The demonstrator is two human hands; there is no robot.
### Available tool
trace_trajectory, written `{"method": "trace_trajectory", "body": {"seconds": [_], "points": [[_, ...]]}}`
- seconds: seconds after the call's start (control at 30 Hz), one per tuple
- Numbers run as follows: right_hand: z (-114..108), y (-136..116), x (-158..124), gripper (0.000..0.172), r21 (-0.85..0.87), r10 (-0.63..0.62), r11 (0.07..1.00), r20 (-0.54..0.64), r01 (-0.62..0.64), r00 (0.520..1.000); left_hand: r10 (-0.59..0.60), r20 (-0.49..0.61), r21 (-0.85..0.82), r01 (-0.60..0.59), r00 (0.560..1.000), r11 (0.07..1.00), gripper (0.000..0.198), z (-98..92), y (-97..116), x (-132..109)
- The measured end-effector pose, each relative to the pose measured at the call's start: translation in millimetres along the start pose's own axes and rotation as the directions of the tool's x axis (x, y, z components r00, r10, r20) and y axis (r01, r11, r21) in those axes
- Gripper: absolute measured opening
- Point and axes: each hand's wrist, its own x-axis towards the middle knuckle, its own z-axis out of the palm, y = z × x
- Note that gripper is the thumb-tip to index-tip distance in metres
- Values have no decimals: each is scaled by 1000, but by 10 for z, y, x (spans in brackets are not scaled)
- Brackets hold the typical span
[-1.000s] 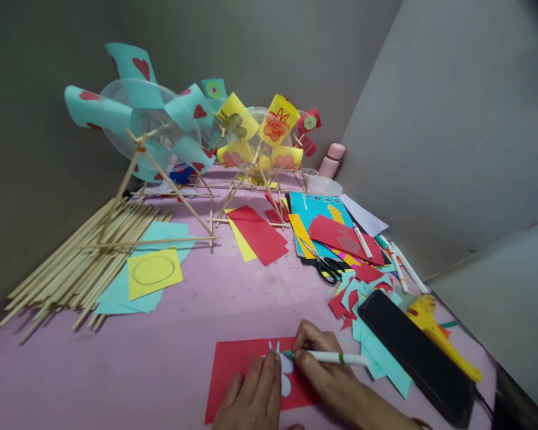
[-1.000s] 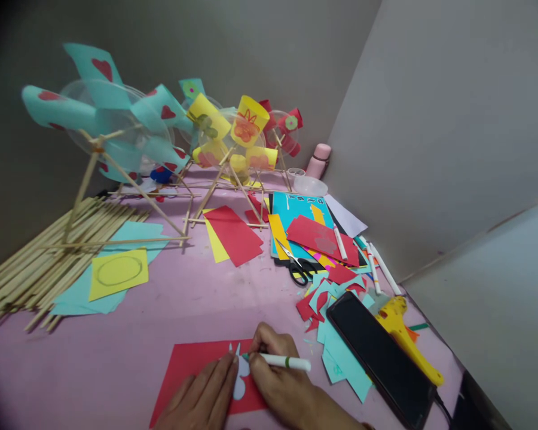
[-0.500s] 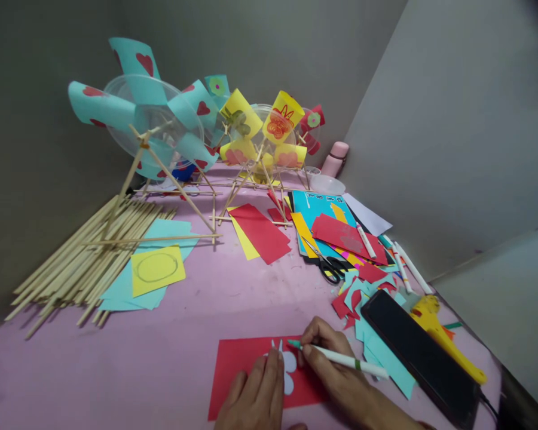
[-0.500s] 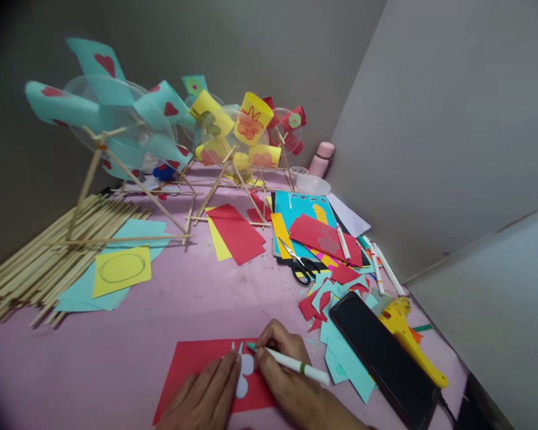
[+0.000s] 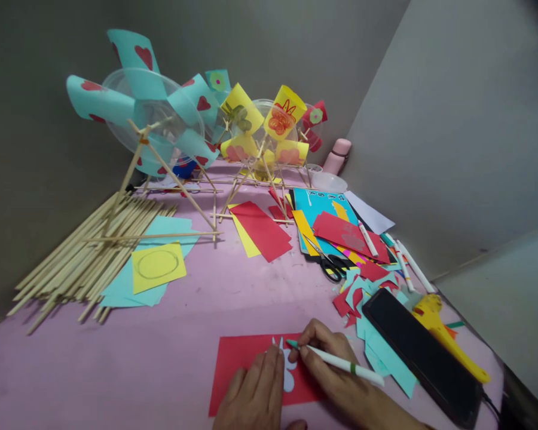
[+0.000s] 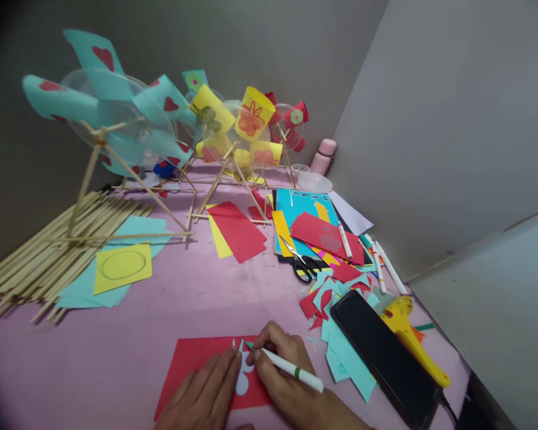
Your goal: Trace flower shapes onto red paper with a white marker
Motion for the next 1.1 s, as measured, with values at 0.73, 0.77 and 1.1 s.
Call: {"method": "trace_trajectory", "body": {"seconds": [0.73, 0.77, 1.1], "points": [[69, 177, 53, 9, -55, -60, 997, 11, 61, 998, 36, 43, 37, -37, 998, 999, 54, -12, -8, 1], [68, 166, 48, 10, -60, -58, 996, 12, 59, 998, 38, 42, 41, -40, 998, 998, 54, -13, -6, -1], [76, 156, 34, 11, -114, -54, 992, 11, 55, 998, 26, 76, 37, -29, 997, 999, 55, 2, 19, -35]]}}
